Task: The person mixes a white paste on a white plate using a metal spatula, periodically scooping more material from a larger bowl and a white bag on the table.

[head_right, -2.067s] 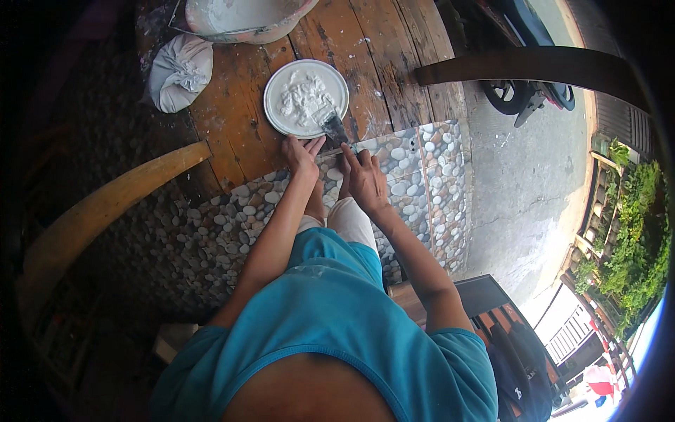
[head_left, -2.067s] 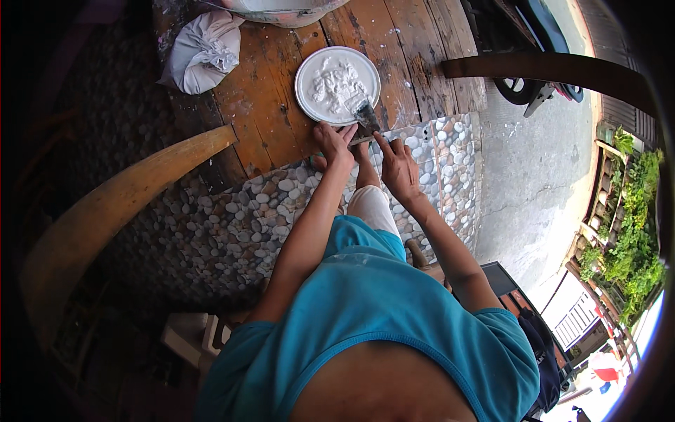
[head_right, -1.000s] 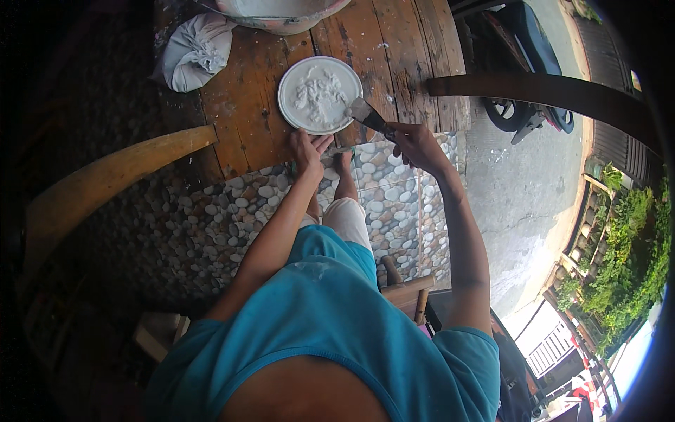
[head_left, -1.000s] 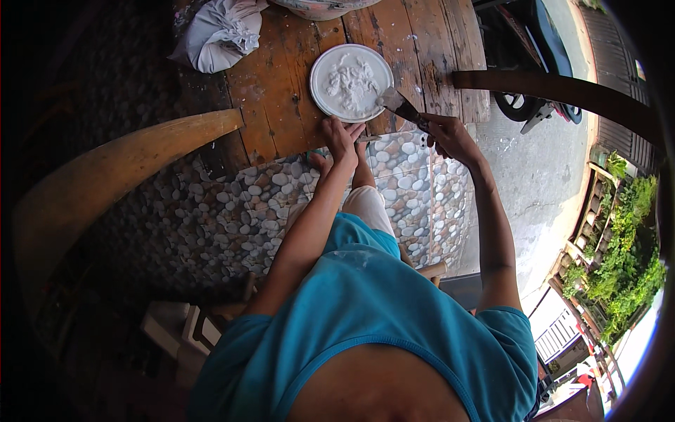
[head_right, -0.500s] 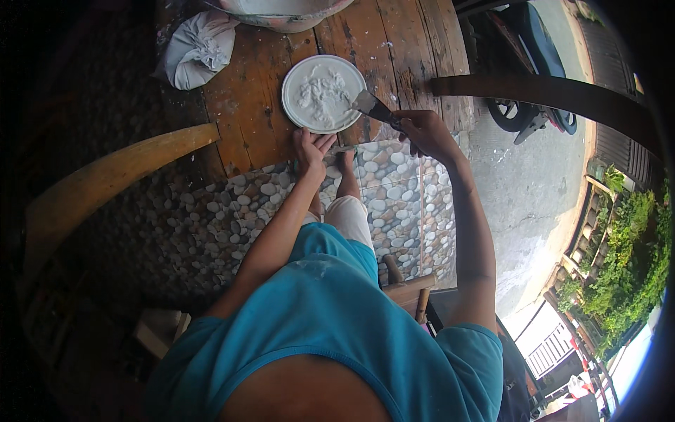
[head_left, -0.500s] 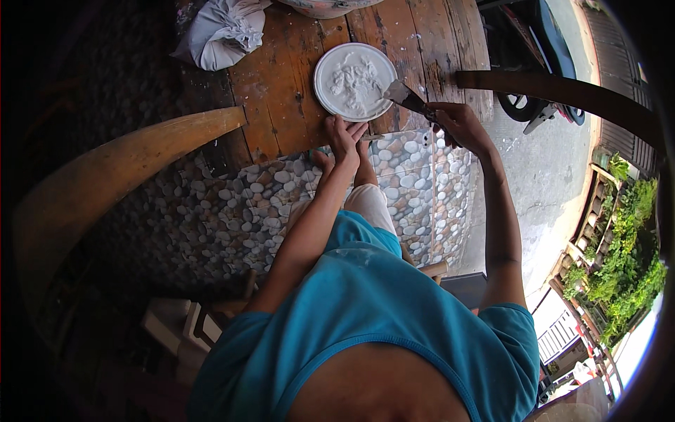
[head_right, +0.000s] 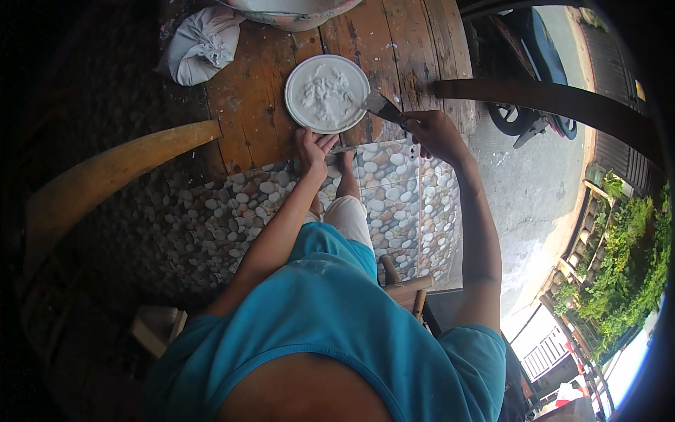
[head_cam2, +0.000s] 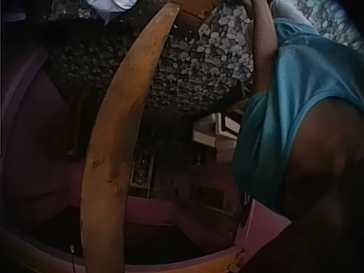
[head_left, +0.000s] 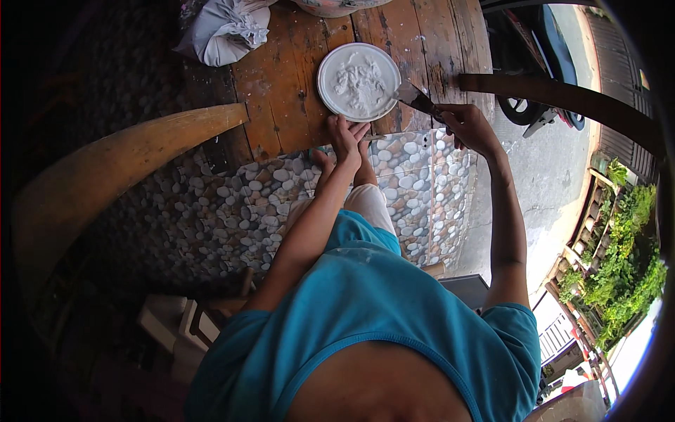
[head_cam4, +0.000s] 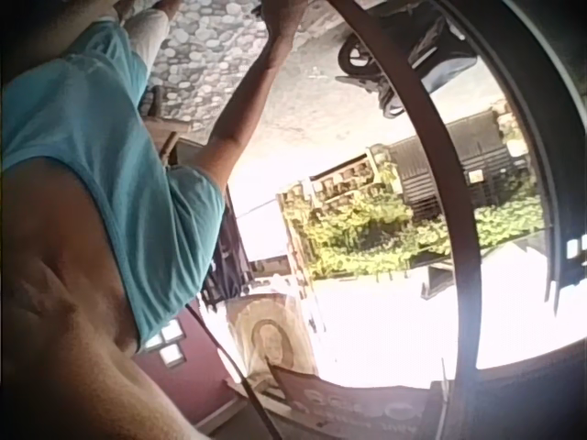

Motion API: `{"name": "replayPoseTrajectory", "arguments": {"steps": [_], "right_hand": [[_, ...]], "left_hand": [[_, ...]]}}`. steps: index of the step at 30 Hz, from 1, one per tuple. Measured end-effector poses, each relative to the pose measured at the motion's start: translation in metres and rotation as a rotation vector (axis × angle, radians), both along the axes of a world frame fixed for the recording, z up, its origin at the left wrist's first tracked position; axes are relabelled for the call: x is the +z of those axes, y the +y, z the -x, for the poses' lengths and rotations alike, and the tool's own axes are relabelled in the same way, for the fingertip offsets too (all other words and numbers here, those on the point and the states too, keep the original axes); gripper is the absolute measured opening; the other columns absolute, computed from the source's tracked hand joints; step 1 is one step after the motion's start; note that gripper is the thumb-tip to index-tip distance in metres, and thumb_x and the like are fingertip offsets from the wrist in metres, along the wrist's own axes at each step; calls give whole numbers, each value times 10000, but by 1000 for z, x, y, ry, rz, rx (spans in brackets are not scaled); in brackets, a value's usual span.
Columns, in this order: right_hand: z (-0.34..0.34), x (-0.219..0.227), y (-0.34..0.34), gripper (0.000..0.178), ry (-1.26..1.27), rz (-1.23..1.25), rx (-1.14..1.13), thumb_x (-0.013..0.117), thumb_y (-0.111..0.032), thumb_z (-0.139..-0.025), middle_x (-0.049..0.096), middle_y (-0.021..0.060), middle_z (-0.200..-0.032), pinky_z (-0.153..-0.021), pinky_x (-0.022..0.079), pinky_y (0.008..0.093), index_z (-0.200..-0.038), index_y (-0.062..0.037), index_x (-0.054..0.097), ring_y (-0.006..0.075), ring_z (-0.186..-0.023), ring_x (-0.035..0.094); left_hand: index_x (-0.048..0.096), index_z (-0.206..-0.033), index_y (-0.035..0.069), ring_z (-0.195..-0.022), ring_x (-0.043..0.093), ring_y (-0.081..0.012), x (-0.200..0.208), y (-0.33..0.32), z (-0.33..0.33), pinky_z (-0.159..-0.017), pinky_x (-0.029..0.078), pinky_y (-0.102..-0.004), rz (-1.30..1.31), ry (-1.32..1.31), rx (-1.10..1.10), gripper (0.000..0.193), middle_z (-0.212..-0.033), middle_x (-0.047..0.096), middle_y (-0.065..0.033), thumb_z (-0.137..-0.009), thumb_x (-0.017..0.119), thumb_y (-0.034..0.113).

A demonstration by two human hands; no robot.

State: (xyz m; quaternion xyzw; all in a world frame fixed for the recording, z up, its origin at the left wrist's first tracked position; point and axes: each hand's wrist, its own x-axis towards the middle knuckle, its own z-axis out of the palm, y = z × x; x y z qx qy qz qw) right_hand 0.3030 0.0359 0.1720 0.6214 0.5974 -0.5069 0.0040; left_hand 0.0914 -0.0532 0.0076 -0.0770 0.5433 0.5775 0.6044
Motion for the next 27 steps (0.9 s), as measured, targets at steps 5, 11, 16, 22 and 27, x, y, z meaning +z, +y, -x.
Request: {"name": "replayPoseTrajectory", "arguments": {"steps": [5,11,16,22,27], "right_hand": [[2,4,0,310,-85,21,38,479,-126,-931,612,69,-604,-399,484,274,-1165,-14,650,130,-434,596],[20,9,-7,308,-130,115,108,475,-121,-935,603,69,-596,-402,486,280,-1165,-15,651,128,-440,601],[28,8,-12,300,-114,128,114,477,-111,-938,592,60,-595,-404,485,271,-1163,-36,660,112,-433,584],[17,-3,-9,281,1,47,25,535,-169,-943,603,46,-600,-407,476,254,-1149,-30,665,106,-449,588],[9,-1,13,258,-167,93,144,600,-196,-914,629,43,-597,-396,450,238,-1127,-84,694,100,-432,579]], "left_hand": [[336,-1196,11,-975,628,-376,2,2,0,-883,563,-473,-1,-18,7,349,-1144,524,-254,-995,394,290],[345,-1189,24,-975,629,-376,-1,-1,0,-874,562,-477,-20,-27,9,342,-1147,527,-250,-992,407,297],[349,-1188,30,-986,629,-378,-1,-2,0,-879,557,-480,-25,-33,7,334,-1162,527,-247,-993,403,296],[323,-1200,11,-978,631,-392,-5,-4,3,-861,565,-458,-58,-70,-7,350,-1194,447,-232,-983,401,275],[332,-1199,19,-973,635,-386,-4,-4,3,-857,565,-461,-48,-58,-11,354,-1191,467,-234,-976,416,281]]}}
